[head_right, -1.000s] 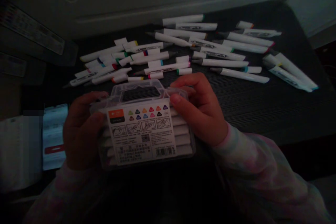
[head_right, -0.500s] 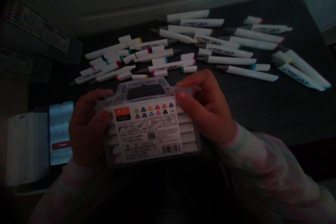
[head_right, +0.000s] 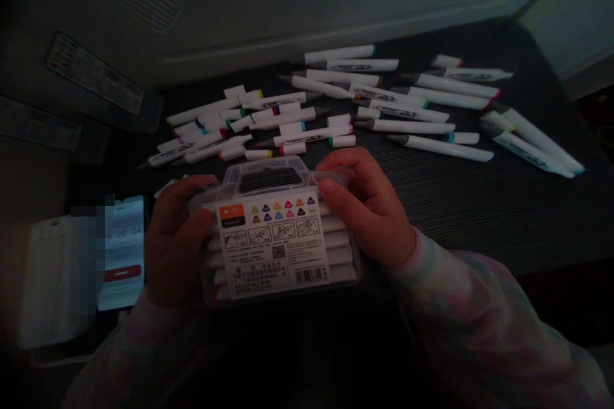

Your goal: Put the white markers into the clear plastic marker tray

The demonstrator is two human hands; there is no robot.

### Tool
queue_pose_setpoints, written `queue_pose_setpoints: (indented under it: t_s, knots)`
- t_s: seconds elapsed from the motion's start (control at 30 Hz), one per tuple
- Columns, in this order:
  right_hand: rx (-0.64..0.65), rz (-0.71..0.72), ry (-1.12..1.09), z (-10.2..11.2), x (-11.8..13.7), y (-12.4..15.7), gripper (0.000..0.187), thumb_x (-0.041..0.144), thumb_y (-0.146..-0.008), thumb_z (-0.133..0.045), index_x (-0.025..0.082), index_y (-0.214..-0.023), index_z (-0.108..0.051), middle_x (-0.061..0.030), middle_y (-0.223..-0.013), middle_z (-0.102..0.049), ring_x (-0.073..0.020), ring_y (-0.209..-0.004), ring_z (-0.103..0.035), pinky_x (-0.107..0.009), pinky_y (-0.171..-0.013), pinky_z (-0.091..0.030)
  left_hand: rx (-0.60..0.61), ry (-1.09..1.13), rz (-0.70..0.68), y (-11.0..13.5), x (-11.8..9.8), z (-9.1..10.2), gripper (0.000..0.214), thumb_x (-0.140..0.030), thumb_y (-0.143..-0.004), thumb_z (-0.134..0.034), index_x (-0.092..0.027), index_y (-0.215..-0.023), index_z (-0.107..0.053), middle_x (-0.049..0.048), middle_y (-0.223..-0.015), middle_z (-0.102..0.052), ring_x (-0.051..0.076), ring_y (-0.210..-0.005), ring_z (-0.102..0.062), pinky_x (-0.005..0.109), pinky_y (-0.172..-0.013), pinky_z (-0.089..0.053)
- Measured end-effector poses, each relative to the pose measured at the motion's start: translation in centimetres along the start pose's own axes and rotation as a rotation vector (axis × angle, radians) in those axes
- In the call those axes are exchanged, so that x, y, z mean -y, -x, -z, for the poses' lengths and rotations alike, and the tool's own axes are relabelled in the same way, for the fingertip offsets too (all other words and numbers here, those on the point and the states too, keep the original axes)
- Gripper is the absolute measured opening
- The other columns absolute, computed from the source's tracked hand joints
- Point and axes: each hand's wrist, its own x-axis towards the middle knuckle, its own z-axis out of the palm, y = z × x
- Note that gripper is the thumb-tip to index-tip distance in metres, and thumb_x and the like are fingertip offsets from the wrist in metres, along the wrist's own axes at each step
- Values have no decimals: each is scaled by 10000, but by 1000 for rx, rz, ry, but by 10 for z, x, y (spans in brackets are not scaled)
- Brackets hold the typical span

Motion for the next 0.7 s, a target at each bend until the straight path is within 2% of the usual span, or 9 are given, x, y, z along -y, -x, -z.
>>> queue_pose_setpoints:
  t_s: [0.3, 0.5, 0.7]
  knots:
    - [-5, -43, 10, 0, 1, 0, 117, 307, -761, -585, 254, -839, -517, 48, -612, -523, -75, -467, -476, -169, -385, -373, -34, -81, -81, 0, 4, 3, 181, -192, -761, -566, -240, -936, -575, -35, -777, -611, 79, -611, -582, 151, -479, -446]
    - [0, -41, 41, 3, -1, 0, 115, 301, -765, -575, 245, -849, -520, 31, -663, -530, -88, -501, -501, -195, -413, -397, -10, -100, -78, 2, 5, 5, 191, -207, -776, -549, -260, -959, -563, -35, -782, -598, 88, -642, -581, 166, -508, -454]
    - [-2, -67, 40, 4, -2, 1, 93, 306, -767, -572, 277, -848, -537, 13, -740, -568, -119, -580, -551, -238, -469, -434, -36, -145, -59, 3, 4, 6, 186, -216, -772, -546, -244, -955, -563, -17, -806, -609, 106, -671, -600, 175, -500, -453]
